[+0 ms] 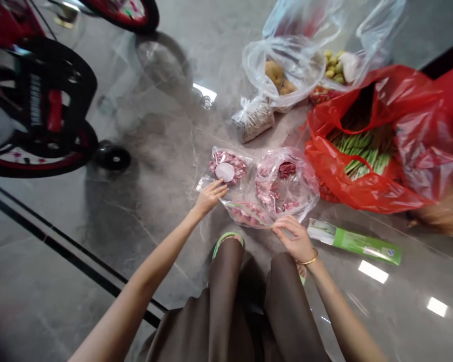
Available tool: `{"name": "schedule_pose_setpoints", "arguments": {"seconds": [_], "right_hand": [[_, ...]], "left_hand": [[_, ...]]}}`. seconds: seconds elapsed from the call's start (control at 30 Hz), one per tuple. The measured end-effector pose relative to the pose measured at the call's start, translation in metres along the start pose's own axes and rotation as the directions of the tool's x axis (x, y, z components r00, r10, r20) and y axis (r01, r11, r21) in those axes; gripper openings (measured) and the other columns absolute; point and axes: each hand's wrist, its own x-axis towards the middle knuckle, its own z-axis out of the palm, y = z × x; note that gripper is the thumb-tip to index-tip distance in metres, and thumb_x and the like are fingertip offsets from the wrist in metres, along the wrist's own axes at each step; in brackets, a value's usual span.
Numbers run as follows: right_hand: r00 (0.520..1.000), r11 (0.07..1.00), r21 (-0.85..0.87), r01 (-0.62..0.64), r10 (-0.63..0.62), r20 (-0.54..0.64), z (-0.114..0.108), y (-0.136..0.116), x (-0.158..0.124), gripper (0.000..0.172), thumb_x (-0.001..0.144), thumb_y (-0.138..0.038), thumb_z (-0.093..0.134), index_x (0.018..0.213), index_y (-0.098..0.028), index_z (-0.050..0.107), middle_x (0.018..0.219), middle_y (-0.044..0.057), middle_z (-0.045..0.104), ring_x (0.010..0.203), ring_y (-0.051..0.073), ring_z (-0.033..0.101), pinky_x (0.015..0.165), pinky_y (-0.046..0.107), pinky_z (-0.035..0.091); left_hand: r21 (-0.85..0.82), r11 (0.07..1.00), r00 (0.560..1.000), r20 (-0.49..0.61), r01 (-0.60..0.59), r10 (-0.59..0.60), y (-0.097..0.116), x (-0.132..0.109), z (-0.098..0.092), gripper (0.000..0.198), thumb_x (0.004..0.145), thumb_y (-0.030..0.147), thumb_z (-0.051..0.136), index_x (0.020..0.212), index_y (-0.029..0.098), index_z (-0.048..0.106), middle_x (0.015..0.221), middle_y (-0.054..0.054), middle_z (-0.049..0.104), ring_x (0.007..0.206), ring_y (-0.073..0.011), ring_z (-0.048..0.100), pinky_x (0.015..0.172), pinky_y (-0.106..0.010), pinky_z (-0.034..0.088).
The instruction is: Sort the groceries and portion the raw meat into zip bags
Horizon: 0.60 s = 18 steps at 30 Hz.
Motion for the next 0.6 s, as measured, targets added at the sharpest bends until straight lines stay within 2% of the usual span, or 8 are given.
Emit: {"name": "schedule_pose_setpoints", "arguments": {"seconds": [0.13, 0.23, 0.3, 0.37, 0.43, 0.5, 0.53, 0.6], "right_hand": [[1.0, 1.0, -0.008, 0.027, -0.027, 0.003, 0.003, 0.0, -0.002, 0.009, 0.083, -0.018, 0.061, 0.084, -0.026, 0.066, 0.079, 0.003, 0.066, 0.078, 0.019, 0.06, 0.075, 0.036, 0.047], [0.999, 0.998, -0.021, 0.051, -0.051, 0.003, 0.006, 0.001, -0.001, 0.009, 0.083, -0.016, 0.061, 0.084, -0.024, 0.066, 0.08, 0.003, 0.066, 0.078, 0.018, 0.06, 0.075, 0.034, 0.047], [0.998, 0.998, -0.035, 0.058, -0.058, -0.002, 0.007, 0.0, 0.0, 0.008, 0.083, -0.016, 0.061, 0.084, -0.023, 0.066, 0.079, 0.002, 0.066, 0.077, 0.017, 0.06, 0.074, 0.032, 0.047], [0.998, 0.997, -0.054, 0.048, -0.049, -0.023, 0.007, 0.0, 0.001, 0.007, 0.083, -0.017, 0.061, 0.082, -0.023, 0.066, 0.077, 0.002, 0.066, 0.076, 0.016, 0.06, 0.074, 0.031, 0.048], [0.997, 0.997, -0.071, 0.013, -0.018, -0.071, 0.006, 0.001, 0.003, 0.006, 0.083, -0.021, 0.061, 0.08, -0.023, 0.066, 0.077, 0.002, 0.066, 0.076, 0.016, 0.061, 0.074, 0.031, 0.048], [0.988, 0.995, -0.085, -0.058, 0.045, -0.149, 0.003, 0.007, 0.007, 0.008, 0.083, -0.026, 0.062, 0.078, -0.022, 0.067, 0.077, 0.002, 0.067, 0.076, 0.016, 0.062, 0.075, 0.031, 0.049], [0.977, 0.99, -0.086, -0.108, 0.089, -0.195, 0.002, 0.012, 0.011, 0.011, 0.082, -0.03, 0.062, 0.077, -0.021, 0.067, 0.077, 0.002, 0.067, 0.076, 0.016, 0.062, 0.074, 0.03, 0.049], [0.935, 0.971, -0.07, -0.227, 0.198, -0.295, -0.001, 0.026, 0.022, 0.019, 0.08, -0.038, 0.062, 0.076, -0.02, 0.067, 0.074, 0.002, 0.067, 0.07, 0.016, 0.061, 0.07, 0.03, 0.05]], "left_hand": [[0.13, 0.991, 0.999, -0.023, 0.034, -0.031, -0.001, -0.021, 0.02, 0.03, 0.087, 0.01, 0.047, 0.109, 0.017, 0.066, 0.125, -0.011, 0.063, 0.13, -0.0235, 0.046, 0.106, -0.047, 0.041], [0.194, 0.98, 0.999, 0.014, 0.038, -0.041, 0.002, -0.028, 0.02, 0.035, 0.084, 0.007, 0.048, 0.114, 0.016, 0.064, 0.127, -0.012, 0.061, 0.129, -0.0234, 0.048, 0.108, -0.046, 0.038], [0.136, 0.989, 0.998, -0.003, 0.065, -0.066, 0.007, -0.03, 0.016, 0.032, 0.084, 0.01, 0.049, 0.11, 0.018, 0.067, 0.121, -0.01, 0.065, 0.124, -0.0242, 0.052, 0.11, -0.049, 0.034], [-0.048, 0.986, 0.983, -0.085, 0.161, -0.165, 0.018, -0.031, 0.012, 0.029, 0.088, 0.018, 0.047, 0.109, 0.019, 0.067, 0.115, -0.009, 0.068, 0.117, -0.0239, 0.057, 0.108, -0.048, 0.035], [-0.364, 0.904, 0.95, -0.125, 0.224, -0.286, 0.031, -0.03, 0.008, 0.036, 0.094, 0.03, 0.04, 0.121, 0.018, 0.06, 0.118, -0.01, 0.066, 0.114, -0.023, 0.058, 0.104, -0.045, 0.04], [-0.641, 0.743, 0.956, -0.051, 0.192, -0.29, 0.044, -0.026, 0.007, 0.05, 0.093, 0.043, 0.042, 0.136, 0.018, 0.046, 0.132, -0.012, 0.057, 0.121, -0.0239, 0.054, 0.103, -0.041, 0.041], [-0.719, 0.671, 0.97, 0.013, 0.179, -0.245, 0.048, -0.022, 0.008, 0.06, 0.089, 0.047, 0.05, 0.14, 0.019, 0.04, 0.138, -0.013, 0.051, 0.125, -0.0251, 0.05, 0.105, -0.041, 0.039], [-0.762, 0.608, 0.975, 0.157, 0.221, -0.158, 0.053, -0.013, 0.014, 0.082, 0.075, 0.048, 0.07, 0.143, 0.021, 0.034, 0.145, -0.013, 0.043, 0.13, -0.0275, 0.044, 0.107, -0.04, 0.036]]}}
